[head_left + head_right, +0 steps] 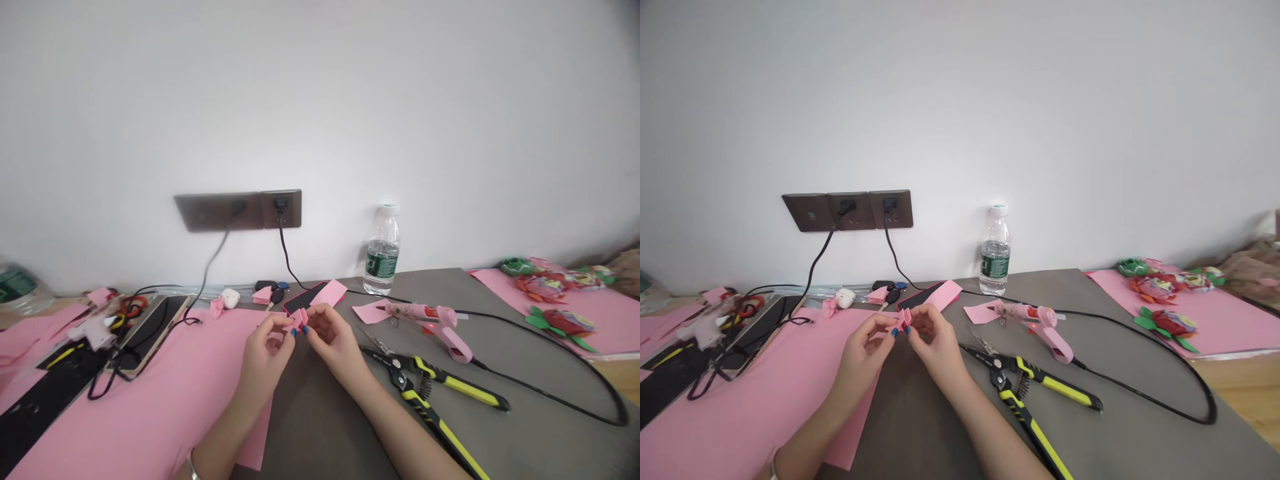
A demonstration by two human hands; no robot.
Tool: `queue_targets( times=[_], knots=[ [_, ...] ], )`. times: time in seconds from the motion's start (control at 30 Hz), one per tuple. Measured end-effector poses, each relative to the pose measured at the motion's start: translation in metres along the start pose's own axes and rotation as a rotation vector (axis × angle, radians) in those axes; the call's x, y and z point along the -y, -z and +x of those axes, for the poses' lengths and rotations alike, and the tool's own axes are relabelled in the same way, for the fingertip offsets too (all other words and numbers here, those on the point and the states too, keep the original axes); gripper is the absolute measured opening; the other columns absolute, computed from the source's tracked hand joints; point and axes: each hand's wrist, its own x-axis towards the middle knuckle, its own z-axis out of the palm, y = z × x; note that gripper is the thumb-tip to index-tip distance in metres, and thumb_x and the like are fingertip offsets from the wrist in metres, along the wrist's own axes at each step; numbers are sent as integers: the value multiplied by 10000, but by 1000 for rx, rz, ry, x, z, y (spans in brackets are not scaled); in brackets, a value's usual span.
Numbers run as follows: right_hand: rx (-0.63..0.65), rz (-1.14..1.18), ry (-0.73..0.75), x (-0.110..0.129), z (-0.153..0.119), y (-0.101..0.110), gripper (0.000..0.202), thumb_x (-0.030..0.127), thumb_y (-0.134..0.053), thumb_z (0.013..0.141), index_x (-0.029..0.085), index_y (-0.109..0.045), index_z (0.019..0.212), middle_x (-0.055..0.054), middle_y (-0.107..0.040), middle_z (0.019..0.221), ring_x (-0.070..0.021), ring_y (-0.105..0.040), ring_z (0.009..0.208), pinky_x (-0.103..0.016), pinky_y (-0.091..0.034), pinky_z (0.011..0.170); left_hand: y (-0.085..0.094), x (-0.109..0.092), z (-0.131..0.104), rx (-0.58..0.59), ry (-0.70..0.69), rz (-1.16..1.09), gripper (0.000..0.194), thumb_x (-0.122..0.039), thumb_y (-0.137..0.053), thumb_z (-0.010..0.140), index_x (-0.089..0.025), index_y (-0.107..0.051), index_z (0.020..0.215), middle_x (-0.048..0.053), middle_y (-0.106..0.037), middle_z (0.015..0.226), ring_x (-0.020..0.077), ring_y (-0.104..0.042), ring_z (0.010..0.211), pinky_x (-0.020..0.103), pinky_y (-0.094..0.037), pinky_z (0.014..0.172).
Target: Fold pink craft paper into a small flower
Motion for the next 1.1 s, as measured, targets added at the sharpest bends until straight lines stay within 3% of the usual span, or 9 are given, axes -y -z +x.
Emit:
queue_targets(
  times=[0.27, 0.5, 0.73, 0.87, 1.1],
  knots=[
    [-18, -78, 53, -3, 0, -1, 233, 122, -554, 750, 218, -556, 962, -21, -616, 872, -158, -628, 799, -286, -531, 743, 2, -2, -3, 11, -115, 178, 101, -203, -541, 820, -194, -621, 881, 42, -687, 900, 164, -643, 780, 249, -501, 648],
    [-84, -225, 134, 2, -3, -4, 256, 121, -536, 790, 217, -546, 1026, -26, -615, 848, -151, -609, 725, -268, -521, 665, 2, 2, -4, 42, -197, 264, 108, -169, -520, 845, -203, -611, 893, 35, -682, 895, 162, -639, 758, 262, -506, 656],
    [-66, -409, 177, 3, -3, -2, 225, 83, -512, 777, 212, -580, 948, -7, -606, 781, -150, -595, 672, -251, -497, 611, 5, 2, 3, 18, -343, 404, 91, -155, -570, 837, -208, -641, 820, 52, -615, 938, 206, -625, 917, 335, -512, 800],
    [-26, -439, 188, 3, -3, -1, 220, 58, -502, 775, 212, -602, 897, -8, -594, 777, -150, -592, 678, -248, -489, 610, 7, 7, 4, -32, -388, 511, 105, -162, -596, 834, -207, -680, 789, 51, -609, 895, 199, -617, 822, 334, -514, 738],
    [-9, -447, 178, 3, -2, -2, 227, 44, -504, 760, 213, -622, 853, -17, -616, 777, -156, -601, 673, -251, -489, 588, 8, 5, 2, -20, -427, 569, 159, -132, -549, 841, -201, -650, 738, 33, -610, 793, 191, -613, 762, 315, -507, 686]
  ],
)
